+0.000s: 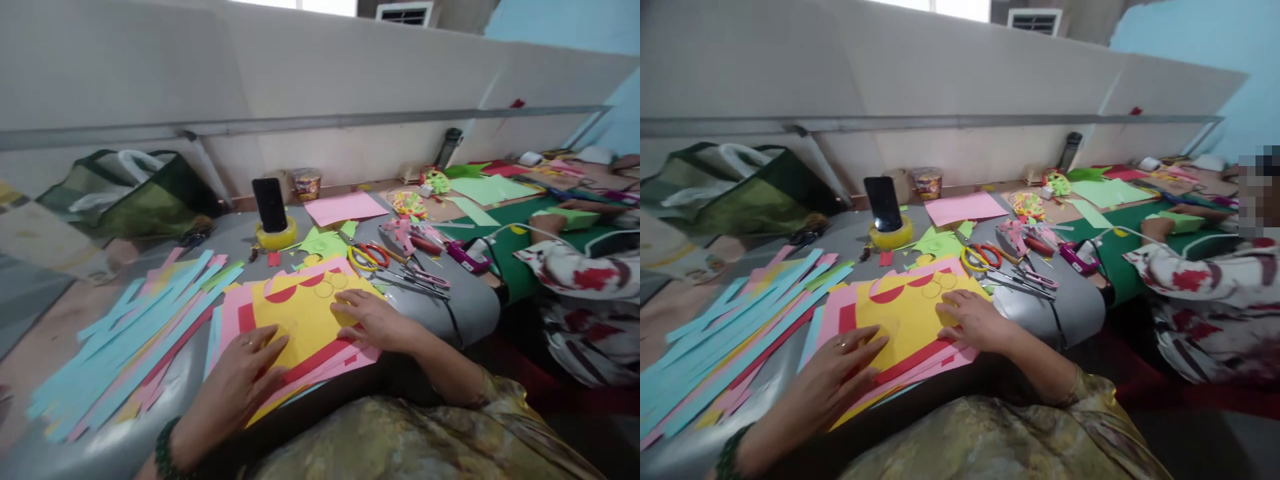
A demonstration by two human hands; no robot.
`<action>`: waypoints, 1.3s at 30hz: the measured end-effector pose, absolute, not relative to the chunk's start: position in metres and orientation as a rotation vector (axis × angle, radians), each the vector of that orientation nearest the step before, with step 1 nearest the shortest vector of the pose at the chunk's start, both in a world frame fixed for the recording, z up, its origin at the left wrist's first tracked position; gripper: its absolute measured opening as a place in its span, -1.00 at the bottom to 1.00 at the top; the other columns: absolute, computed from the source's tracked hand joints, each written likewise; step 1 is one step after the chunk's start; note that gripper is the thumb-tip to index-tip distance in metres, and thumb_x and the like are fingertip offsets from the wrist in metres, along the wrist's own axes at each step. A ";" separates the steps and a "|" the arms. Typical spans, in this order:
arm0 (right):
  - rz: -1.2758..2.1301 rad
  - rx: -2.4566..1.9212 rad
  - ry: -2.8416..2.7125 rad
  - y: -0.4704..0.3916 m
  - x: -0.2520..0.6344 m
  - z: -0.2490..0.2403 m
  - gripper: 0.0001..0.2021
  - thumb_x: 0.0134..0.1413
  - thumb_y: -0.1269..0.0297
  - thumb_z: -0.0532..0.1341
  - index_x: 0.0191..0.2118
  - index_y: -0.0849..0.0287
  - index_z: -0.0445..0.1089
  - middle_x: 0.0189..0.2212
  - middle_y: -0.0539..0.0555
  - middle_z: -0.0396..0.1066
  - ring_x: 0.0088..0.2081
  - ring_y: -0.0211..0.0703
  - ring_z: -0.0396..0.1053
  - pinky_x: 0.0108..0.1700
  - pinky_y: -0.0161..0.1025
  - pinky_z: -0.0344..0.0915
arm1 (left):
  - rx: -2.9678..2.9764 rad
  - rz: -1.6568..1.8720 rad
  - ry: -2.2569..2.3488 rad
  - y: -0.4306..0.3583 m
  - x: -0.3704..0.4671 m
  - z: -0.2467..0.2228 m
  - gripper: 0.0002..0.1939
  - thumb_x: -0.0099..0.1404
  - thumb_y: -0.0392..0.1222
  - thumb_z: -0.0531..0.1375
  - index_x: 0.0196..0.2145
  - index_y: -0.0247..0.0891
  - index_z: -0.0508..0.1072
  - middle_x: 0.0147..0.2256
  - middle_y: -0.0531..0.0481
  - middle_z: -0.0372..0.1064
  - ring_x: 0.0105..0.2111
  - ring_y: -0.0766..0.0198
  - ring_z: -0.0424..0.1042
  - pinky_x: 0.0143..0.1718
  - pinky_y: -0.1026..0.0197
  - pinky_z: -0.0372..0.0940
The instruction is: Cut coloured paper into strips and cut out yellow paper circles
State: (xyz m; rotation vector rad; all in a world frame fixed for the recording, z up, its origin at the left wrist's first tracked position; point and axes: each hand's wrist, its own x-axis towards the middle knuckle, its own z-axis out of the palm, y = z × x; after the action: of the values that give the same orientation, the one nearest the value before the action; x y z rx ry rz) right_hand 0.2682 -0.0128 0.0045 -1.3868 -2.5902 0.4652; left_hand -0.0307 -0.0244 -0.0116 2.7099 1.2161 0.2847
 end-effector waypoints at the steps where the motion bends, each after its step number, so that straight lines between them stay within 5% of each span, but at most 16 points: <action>1: 0.479 -1.385 -2.584 -0.013 0.270 0.006 -0.62 0.20 0.15 0.31 0.08 0.21 0.45 0.19 0.32 0.37 0.22 0.11 0.32 0.22 0.02 0.29 | 2.721 0.334 1.202 -0.025 -0.034 -0.019 -0.51 0.45 0.14 -0.03 0.10 -0.06 0.54 0.10 -0.17 0.48 0.00 -0.04 0.52 -0.01 0.00 0.47; 7: 0.539 -1.452 -2.499 -0.018 0.288 0.016 -0.76 0.27 0.22 0.25 -0.02 0.20 0.49 0.02 0.23 0.50 0.04 -0.01 0.45 0.05 -0.17 0.38 | 2.709 0.693 1.208 -0.022 -0.048 -0.063 -0.56 0.41 0.17 0.03 0.08 0.10 0.55 0.13 -0.08 0.46 0.01 -0.02 0.53 -0.06 0.03 0.51; 13: 0.421 -1.807 -2.241 -0.023 0.325 0.029 -0.79 0.30 0.29 0.18 -0.10 0.22 0.55 -0.20 0.18 0.59 -0.19 -0.05 0.52 -0.15 -0.21 0.37 | 2.740 0.624 1.184 -0.017 -0.056 -0.069 -0.51 0.32 0.27 0.13 0.10 0.11 0.53 0.17 -0.05 0.44 0.04 -0.03 0.52 -0.04 0.06 0.50; 23: 0.173 -2.417 -1.884 -0.028 0.391 0.029 -0.73 0.28 0.31 0.14 -0.07 0.20 0.57 -0.14 0.25 0.54 -0.10 0.02 0.48 -0.12 -0.22 0.32 | 2.830 0.717 1.109 -0.013 -0.057 -0.063 -0.58 0.35 0.27 0.09 0.04 0.19 0.56 0.01 -0.05 0.56 -0.15 0.02 0.61 -0.24 0.10 0.57; 32: 0.265 -2.360 -1.896 -0.029 0.406 0.018 -0.76 0.25 0.23 0.21 -0.06 0.12 0.57 -0.04 0.16 0.54 -0.07 -0.07 0.48 -0.10 -0.30 0.31 | 2.833 0.639 1.071 -0.015 -0.059 -0.056 -0.57 0.34 0.21 0.16 0.11 0.17 0.51 0.06 -0.04 0.52 -0.09 0.06 0.59 -0.18 0.16 0.55; 39: 0.178 -2.364 -1.884 -0.028 0.417 0.008 -0.86 0.20 0.30 0.25 -0.32 0.08 0.58 -0.14 0.09 0.54 -0.16 -0.16 0.49 -0.17 -0.33 0.31 | 2.762 0.799 1.169 -0.019 -0.055 -0.064 -0.58 0.35 0.24 0.11 0.03 0.15 0.57 0.03 -0.04 0.53 -0.10 0.06 0.59 -0.17 0.16 0.55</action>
State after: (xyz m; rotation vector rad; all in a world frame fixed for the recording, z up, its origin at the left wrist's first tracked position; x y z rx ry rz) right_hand 0.4167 -0.0279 0.0084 -2.3636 -1.8836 0.1778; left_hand -0.0547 -0.0194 -0.0640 2.7623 1.1693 0.7990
